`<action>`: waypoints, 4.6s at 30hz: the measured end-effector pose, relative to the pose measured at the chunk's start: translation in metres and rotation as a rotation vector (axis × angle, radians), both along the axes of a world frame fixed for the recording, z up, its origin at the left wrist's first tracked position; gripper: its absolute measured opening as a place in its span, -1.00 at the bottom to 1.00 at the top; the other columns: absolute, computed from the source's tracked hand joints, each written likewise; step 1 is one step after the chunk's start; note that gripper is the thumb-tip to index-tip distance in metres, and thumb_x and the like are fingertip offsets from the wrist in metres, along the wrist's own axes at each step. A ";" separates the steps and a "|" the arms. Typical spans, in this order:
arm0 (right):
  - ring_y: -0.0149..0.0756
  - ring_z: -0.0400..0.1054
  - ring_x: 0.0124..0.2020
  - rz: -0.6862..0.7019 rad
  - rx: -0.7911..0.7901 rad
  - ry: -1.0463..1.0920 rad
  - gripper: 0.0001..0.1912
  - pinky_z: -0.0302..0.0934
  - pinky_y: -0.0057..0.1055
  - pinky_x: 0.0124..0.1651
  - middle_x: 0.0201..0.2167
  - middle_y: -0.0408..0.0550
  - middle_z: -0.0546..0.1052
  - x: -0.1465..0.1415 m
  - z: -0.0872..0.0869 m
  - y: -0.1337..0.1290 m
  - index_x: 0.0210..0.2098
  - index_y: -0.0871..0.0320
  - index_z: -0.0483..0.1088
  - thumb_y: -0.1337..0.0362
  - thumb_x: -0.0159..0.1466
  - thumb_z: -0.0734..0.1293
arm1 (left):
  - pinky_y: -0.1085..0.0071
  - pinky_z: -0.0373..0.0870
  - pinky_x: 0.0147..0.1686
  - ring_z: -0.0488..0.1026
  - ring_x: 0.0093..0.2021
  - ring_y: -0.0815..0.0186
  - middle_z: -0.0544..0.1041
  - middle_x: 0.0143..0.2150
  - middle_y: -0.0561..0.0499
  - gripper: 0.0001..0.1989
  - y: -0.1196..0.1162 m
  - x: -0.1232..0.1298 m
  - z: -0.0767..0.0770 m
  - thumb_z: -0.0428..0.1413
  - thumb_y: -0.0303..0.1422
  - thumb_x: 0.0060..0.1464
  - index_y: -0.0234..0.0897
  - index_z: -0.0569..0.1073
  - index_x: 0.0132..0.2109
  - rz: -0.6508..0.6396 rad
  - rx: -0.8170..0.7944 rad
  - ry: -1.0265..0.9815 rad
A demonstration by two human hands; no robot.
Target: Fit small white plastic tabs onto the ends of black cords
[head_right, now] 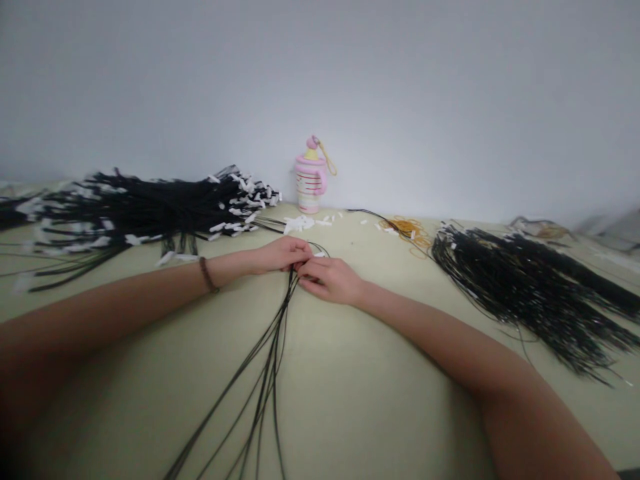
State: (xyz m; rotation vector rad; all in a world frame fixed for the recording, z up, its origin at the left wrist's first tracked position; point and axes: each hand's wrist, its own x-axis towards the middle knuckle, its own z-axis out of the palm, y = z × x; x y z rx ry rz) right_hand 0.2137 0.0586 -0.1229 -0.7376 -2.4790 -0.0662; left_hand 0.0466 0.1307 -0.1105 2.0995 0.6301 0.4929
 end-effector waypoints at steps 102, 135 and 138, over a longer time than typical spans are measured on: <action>-0.37 0.22 -0.33 -0.004 -0.032 0.026 -0.91 0.18 -0.43 -0.26 -0.39 -0.04 0.34 -0.002 0.003 0.000 -0.35 0.17 0.23 0.31 0.22 0.13 | 0.59 0.05 -0.66 0.14 -0.64 0.52 0.29 -0.60 0.09 -0.81 0.001 -0.001 0.002 -0.07 -0.36 -0.04 -0.40 0.37 -0.40 -0.029 -0.009 0.014; -0.38 0.22 -0.36 -0.003 -0.055 0.019 -0.92 0.18 -0.44 -0.30 -0.40 -0.05 0.34 -0.002 0.001 0.002 -0.36 0.18 0.26 0.32 0.20 0.16 | 0.58 0.09 -0.60 0.17 -0.60 0.50 0.28 -0.62 0.11 -0.81 0.004 0.001 -0.003 -0.07 -0.39 -0.05 -0.41 0.39 -0.43 -0.020 0.165 0.006; -0.38 0.22 -0.36 -0.007 -0.056 0.020 -0.92 0.18 -0.45 -0.30 -0.41 -0.05 0.34 -0.002 0.000 0.003 -0.36 0.18 0.26 0.32 0.19 0.17 | 0.58 0.12 -0.56 0.21 -0.57 0.49 0.33 -0.59 0.10 -0.83 0.005 0.001 -0.004 -0.07 -0.43 -0.08 -0.41 0.39 -0.43 -0.008 0.197 -0.003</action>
